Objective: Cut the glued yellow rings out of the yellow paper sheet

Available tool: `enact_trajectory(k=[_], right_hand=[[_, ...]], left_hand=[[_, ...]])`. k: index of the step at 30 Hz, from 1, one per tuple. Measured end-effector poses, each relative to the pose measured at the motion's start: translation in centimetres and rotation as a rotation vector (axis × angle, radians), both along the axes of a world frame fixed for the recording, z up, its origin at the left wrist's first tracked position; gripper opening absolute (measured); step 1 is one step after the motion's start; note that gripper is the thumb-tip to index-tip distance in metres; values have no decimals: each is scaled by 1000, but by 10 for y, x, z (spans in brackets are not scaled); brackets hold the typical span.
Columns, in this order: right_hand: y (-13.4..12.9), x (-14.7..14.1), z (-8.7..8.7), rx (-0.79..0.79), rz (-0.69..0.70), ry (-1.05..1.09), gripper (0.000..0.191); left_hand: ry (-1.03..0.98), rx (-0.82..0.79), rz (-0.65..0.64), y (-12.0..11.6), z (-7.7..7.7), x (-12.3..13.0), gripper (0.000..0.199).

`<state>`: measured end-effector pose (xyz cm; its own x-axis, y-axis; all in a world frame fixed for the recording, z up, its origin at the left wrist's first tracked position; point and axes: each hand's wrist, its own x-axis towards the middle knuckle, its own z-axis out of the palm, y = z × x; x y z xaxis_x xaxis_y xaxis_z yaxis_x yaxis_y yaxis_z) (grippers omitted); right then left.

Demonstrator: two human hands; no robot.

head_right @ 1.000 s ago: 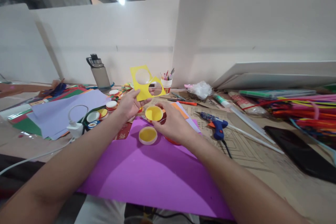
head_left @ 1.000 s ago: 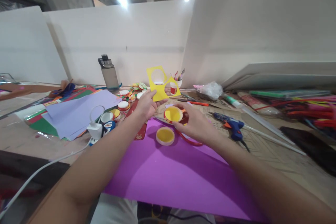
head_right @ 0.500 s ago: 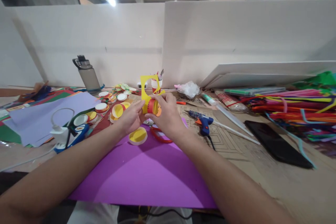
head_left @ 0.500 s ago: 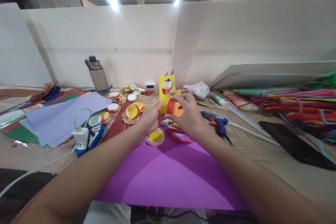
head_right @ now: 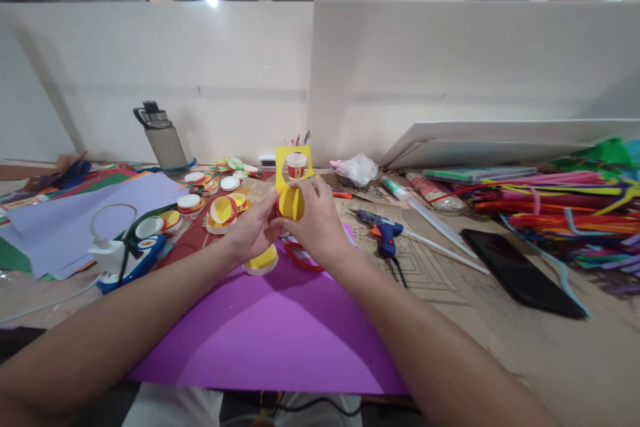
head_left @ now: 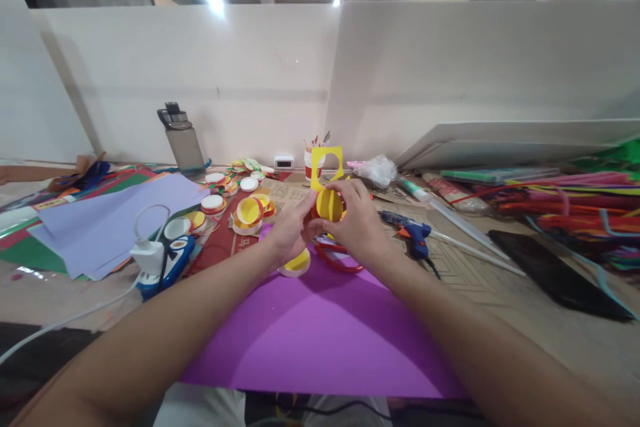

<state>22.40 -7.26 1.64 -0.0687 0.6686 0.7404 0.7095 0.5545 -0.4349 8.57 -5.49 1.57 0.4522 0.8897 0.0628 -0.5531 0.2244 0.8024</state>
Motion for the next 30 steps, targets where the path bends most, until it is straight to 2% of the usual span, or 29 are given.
enact_trajectory(k=[3,8,13,19,25,30], right_hand=[[-1,-1,1,44,19,18,53],[-2,0,3,80,72,59,68],[-5,2,5,239,30,59,64],[-9,-1,6,239,6,75,56],[-7,0,5,219,-1,114,55],[-8,1,4,190,-11,141,51]], left_hand=[[5,72,-19,-3,0,0,24],[-46,46,15,0,9,-9,39],[-154,26,-39,3,16,-19,49],[-188,0,49,4,18,-18,41],[-117,193,129,7,13,-16,28],[-13,299,224,6,11,-14,28]])
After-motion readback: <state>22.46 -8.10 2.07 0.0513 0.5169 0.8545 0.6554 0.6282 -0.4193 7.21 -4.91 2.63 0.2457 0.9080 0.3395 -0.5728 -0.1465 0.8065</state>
